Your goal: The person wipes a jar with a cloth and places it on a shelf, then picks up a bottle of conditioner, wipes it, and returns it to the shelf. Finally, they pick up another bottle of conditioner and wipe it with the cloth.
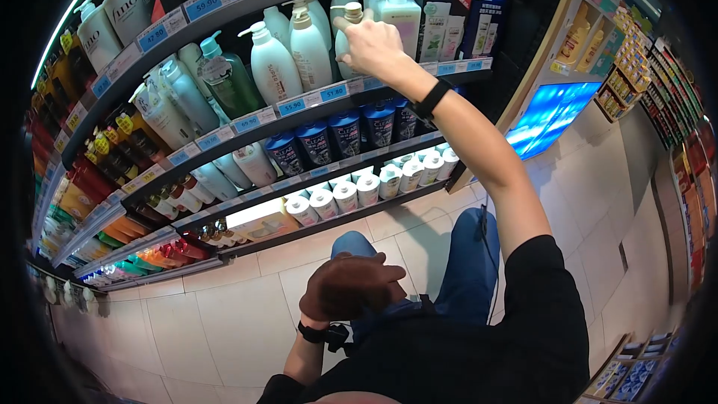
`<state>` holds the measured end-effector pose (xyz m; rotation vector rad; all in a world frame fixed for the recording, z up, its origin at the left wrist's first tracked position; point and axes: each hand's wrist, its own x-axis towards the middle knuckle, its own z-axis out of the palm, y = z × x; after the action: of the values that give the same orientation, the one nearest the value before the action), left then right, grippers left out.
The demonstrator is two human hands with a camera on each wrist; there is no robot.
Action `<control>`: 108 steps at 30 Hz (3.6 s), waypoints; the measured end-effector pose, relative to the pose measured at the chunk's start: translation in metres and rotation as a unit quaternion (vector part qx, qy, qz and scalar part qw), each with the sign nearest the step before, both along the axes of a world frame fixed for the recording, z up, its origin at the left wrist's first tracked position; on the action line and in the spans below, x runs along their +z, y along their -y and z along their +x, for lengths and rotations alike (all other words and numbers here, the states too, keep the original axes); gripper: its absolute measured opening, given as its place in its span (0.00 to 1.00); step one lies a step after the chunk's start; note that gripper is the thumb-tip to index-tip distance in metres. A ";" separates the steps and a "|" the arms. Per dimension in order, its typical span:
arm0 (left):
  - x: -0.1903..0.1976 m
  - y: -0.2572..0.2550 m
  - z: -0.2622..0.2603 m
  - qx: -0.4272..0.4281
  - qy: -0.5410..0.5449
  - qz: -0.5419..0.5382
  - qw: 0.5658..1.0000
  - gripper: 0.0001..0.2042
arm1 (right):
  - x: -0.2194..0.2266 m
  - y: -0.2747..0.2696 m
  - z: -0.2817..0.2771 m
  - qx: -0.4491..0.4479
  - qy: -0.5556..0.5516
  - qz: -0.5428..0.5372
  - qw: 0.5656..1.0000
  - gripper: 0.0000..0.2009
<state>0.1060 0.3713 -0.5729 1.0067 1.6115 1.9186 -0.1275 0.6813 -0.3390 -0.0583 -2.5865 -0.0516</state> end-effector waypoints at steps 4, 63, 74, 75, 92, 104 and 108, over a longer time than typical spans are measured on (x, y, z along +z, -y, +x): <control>0.012 0.001 -0.037 -0.044 -0.112 -0.023 0.992 0.26 | -0.030 -0.006 0.003 0.061 -0.180 0.075 0.979 0.33; 0.050 -0.146 -0.074 0.301 -0.112 -0.208 0.924 0.30 | -0.183 -0.035 0.092 0.440 -0.074 -0.587 0.675 0.22; 0.038 -0.160 -0.060 0.310 -0.037 -0.097 0.945 0.28 | -0.201 -0.022 0.095 0.388 -0.143 -0.616 0.670 0.22; 0.047 -0.160 -0.067 0.284 -0.124 -0.136 0.941 0.26 | -0.199 -0.016 0.096 0.340 -0.155 -0.628 0.683 0.22; 0.040 -0.136 -0.081 0.603 -0.293 -0.202 0.714 0.31 | -0.169 0.034 0.116 0.271 -0.101 -0.764 0.577 0.21; 0.059 -0.124 -0.083 0.422 -0.263 -0.162 0.852 0.28 | -0.175 0.022 0.107 0.415 -0.197 -0.584 0.669 0.22; 0.059 -0.117 -0.085 0.377 -0.283 -0.104 0.876 0.25 | -0.174 0.018 0.099 0.496 -0.229 -0.511 0.664 0.23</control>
<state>0.0213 0.4885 -0.5137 0.9845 2.8186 1.8969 -0.0288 0.6633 -0.5130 0.8045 -1.5071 1.5663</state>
